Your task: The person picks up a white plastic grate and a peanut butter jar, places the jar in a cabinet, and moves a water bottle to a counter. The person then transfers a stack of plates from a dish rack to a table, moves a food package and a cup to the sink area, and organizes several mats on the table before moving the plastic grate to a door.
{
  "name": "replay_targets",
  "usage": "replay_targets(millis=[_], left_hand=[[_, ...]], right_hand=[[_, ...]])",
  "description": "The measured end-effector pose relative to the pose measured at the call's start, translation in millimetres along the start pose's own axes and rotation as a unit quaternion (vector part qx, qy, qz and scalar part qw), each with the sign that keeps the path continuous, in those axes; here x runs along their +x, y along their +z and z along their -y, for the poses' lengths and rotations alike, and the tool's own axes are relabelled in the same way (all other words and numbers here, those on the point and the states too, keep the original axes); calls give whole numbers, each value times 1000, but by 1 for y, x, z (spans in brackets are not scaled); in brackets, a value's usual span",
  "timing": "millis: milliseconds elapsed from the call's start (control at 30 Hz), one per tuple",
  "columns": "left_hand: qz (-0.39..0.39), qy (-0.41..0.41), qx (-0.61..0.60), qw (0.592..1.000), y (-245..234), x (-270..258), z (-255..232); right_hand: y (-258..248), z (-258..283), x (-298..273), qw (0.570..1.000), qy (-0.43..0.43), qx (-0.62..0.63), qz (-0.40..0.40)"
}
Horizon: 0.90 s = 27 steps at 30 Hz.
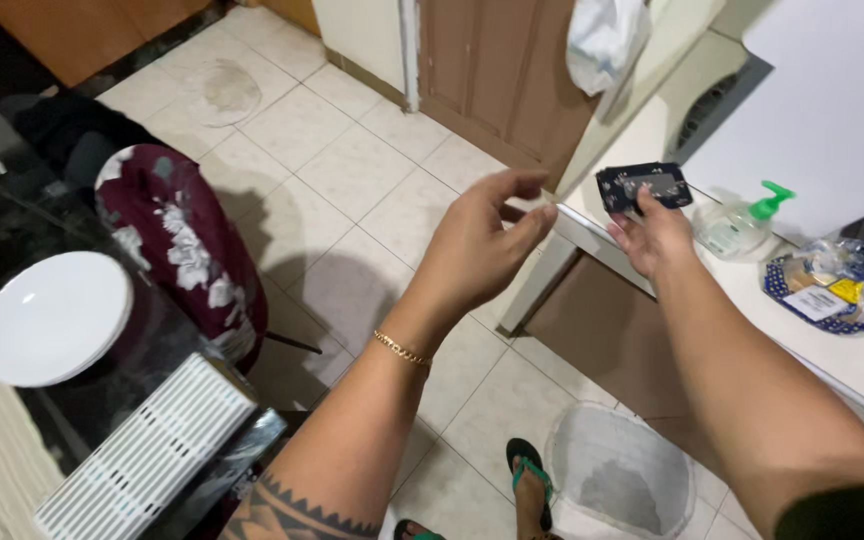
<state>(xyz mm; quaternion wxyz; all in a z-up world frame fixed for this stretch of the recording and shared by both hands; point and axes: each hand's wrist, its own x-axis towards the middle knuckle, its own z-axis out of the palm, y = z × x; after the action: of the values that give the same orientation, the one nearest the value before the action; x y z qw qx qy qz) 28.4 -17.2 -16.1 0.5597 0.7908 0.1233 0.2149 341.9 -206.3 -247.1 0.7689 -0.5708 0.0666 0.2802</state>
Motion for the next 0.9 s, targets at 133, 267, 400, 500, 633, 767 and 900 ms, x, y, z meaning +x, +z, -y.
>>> replay_targets(millis=[133,267,400,500,633,767,900], left_hand=[[59,-37,4,998,27,-11,39],[46,-154,70,984,33,-42,72],[2,-216,-48,975,42,-45,82],[-77,-250,-92,961,34,-57,83],[-222,-246,-46,942,-23,-109,104],[-403,-268,182,856,-108,-230,149],[-509,-495,144,689,-182,-353,221]], right_hand=[[-20,-29,-8,980,115,-63,-149],[-19,-57,-39,975,87,-203,-30],[22,-47,-38,965,48,-235,110],[75,-35,-51,923,8,-302,239],[156,-37,-81,845,-87,-399,346],[236,-82,-143,730,-175,-475,459],[318,-124,-230,593,-225,-546,548]])
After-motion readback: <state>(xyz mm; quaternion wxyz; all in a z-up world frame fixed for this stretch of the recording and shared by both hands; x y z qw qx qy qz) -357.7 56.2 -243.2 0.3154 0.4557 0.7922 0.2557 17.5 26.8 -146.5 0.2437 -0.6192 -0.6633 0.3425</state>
